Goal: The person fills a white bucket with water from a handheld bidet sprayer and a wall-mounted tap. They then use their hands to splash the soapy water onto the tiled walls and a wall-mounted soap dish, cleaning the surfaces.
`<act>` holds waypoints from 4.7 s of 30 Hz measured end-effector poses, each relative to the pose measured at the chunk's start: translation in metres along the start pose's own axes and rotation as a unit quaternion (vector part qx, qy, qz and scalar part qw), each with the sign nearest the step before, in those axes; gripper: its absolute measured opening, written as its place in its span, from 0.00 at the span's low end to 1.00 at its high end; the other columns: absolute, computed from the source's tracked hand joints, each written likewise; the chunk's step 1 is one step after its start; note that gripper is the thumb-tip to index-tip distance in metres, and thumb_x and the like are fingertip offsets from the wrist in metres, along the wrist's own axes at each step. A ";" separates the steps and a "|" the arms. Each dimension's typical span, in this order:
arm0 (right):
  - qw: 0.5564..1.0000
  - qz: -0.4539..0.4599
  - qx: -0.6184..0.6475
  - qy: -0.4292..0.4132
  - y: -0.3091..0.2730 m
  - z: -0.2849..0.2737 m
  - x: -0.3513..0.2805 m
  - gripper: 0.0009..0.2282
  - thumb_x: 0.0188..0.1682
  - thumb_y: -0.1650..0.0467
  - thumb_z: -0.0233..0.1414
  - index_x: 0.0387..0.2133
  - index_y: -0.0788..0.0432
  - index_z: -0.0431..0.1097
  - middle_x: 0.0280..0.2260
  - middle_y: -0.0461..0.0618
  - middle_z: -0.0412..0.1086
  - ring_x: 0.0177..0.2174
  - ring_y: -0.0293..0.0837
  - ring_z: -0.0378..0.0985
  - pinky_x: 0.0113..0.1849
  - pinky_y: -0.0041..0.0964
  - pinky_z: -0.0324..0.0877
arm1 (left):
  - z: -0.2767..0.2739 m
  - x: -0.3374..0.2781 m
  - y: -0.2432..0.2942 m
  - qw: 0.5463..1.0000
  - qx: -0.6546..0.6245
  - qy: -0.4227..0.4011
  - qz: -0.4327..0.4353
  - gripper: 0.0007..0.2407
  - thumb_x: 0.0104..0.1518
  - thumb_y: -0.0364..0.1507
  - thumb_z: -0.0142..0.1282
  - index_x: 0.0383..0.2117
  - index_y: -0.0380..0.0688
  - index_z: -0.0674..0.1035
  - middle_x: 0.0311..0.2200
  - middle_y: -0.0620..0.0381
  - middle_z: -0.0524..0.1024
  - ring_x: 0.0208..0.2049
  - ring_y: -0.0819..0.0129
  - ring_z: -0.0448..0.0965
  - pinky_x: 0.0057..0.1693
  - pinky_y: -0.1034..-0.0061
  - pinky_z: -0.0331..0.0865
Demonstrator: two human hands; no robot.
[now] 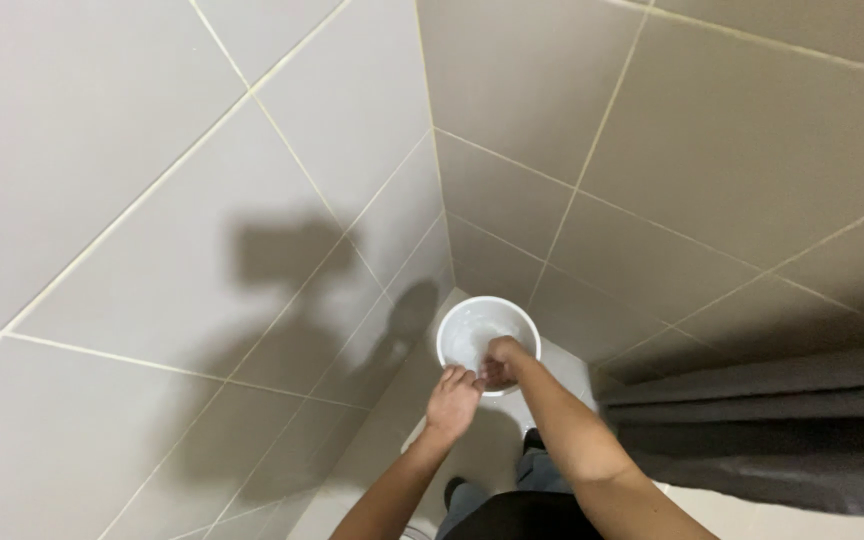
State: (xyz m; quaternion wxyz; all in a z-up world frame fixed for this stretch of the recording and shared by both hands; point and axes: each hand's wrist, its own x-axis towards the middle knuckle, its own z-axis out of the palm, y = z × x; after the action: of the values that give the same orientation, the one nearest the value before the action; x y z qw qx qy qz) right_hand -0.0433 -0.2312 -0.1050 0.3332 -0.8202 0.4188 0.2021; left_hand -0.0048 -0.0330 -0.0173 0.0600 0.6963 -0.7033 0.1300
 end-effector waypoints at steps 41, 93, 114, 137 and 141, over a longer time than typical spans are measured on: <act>0.627 -0.085 0.774 -0.027 0.043 -0.147 -0.169 0.14 0.62 0.70 0.40 0.34 0.65 0.71 0.26 0.53 0.72 0.24 0.41 0.77 0.28 0.27 0.77 | -0.016 -0.009 0.053 0.989 -0.096 -0.074 0.088 0.08 0.55 0.29 0.48 0.33 0.47 0.82 0.32 0.55 0.76 0.42 0.60 0.72 0.58 0.66 0.62; 0.861 -0.040 0.493 0.118 0.175 -0.101 -0.139 0.11 0.43 0.74 0.53 0.36 0.67 0.79 0.33 0.54 0.78 0.27 0.43 0.77 0.31 0.34 0.74 | -0.017 0.048 0.106 0.980 -0.094 -0.109 0.140 0.08 0.54 0.28 0.51 0.34 0.42 0.82 0.34 0.52 0.76 0.42 0.60 0.71 0.58 0.67 0.62; 0.304 -0.457 0.812 0.201 0.160 -0.344 -0.302 0.24 0.56 0.68 0.46 0.67 0.59 0.57 0.66 0.51 0.60 0.62 0.54 0.67 0.59 0.54 0.69 | 0.009 0.039 0.129 0.976 -0.101 -0.116 0.153 0.07 0.54 0.28 0.50 0.30 0.45 0.83 0.33 0.53 0.75 0.42 0.60 0.70 0.57 0.66 0.62; 0.927 0.228 0.284 0.087 0.241 -0.033 -0.104 0.17 0.47 0.73 0.48 0.44 0.79 0.71 0.34 0.69 0.77 0.26 0.55 0.82 0.27 0.43 0.77 | -0.038 0.113 0.170 0.977 -0.090 -0.007 0.193 0.07 0.52 0.29 0.51 0.28 0.44 0.82 0.38 0.52 0.74 0.42 0.60 0.70 0.55 0.69 0.63; 0.750 0.200 0.626 -0.070 0.231 -0.080 -0.103 0.10 0.56 0.76 0.42 0.28 0.69 0.69 0.19 0.55 0.67 0.15 0.49 0.69 0.21 0.45 0.69 | 0.003 0.104 0.170 0.976 -0.072 -0.090 0.183 0.08 0.55 0.29 0.50 0.27 0.47 0.84 0.38 0.52 0.76 0.45 0.61 0.70 0.56 0.66 0.62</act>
State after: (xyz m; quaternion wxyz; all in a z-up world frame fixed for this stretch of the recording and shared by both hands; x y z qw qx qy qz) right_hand -0.2875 -0.3302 -0.0736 0.7524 -0.3090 0.5816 0.0130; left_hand -0.1757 -0.1343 -0.0097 0.0217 0.5587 -0.8287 0.0242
